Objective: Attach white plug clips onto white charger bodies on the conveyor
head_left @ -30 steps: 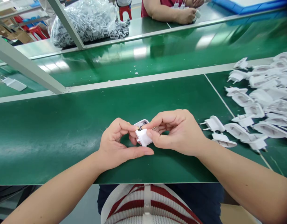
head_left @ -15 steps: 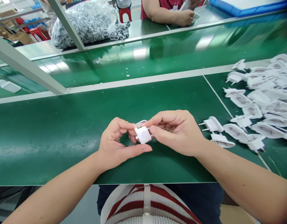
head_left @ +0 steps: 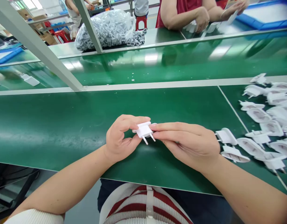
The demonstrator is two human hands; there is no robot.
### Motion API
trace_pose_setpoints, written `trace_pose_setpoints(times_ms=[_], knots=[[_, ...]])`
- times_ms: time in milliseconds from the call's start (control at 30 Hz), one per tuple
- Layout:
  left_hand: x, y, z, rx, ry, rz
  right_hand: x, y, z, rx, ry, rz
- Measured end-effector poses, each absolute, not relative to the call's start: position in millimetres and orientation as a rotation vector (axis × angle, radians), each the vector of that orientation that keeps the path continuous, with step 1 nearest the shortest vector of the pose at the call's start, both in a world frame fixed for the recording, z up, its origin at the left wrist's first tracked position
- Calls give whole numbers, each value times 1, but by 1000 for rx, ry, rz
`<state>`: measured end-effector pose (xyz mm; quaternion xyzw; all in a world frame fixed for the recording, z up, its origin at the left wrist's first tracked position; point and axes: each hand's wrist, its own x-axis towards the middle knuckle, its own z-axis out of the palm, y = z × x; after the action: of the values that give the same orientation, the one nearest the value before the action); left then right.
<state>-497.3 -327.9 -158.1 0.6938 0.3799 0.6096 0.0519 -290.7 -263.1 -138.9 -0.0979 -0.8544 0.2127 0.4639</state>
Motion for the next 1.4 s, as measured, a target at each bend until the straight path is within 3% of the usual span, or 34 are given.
trace_pose_setpoints(times_ms=[200, 400, 567, 667, 967, 1400], knots=[[-495, -329, -159, 2098, 1190, 1776, -297, -269, -136, -393, -2017, 683], [-499, -327, -161, 1990, 1264, 1716, -302, -264, -134, -779, -1472, 1692], [-506, -326, -162, 1852, 1523, 1232, -302, -257, -135, -808, -1299, 1996], [-505, -324, -164, 1843, 1573, 1045, -299, -254, -138, -778, -1394, 1851], [-502, -319, -168, 1859, 1539, 998, -286, -248, -135, -675, -2161, 709], [-500, -319, -168, 1874, 1518, 1036, -295, -247, -145, -546, -2376, 405]])
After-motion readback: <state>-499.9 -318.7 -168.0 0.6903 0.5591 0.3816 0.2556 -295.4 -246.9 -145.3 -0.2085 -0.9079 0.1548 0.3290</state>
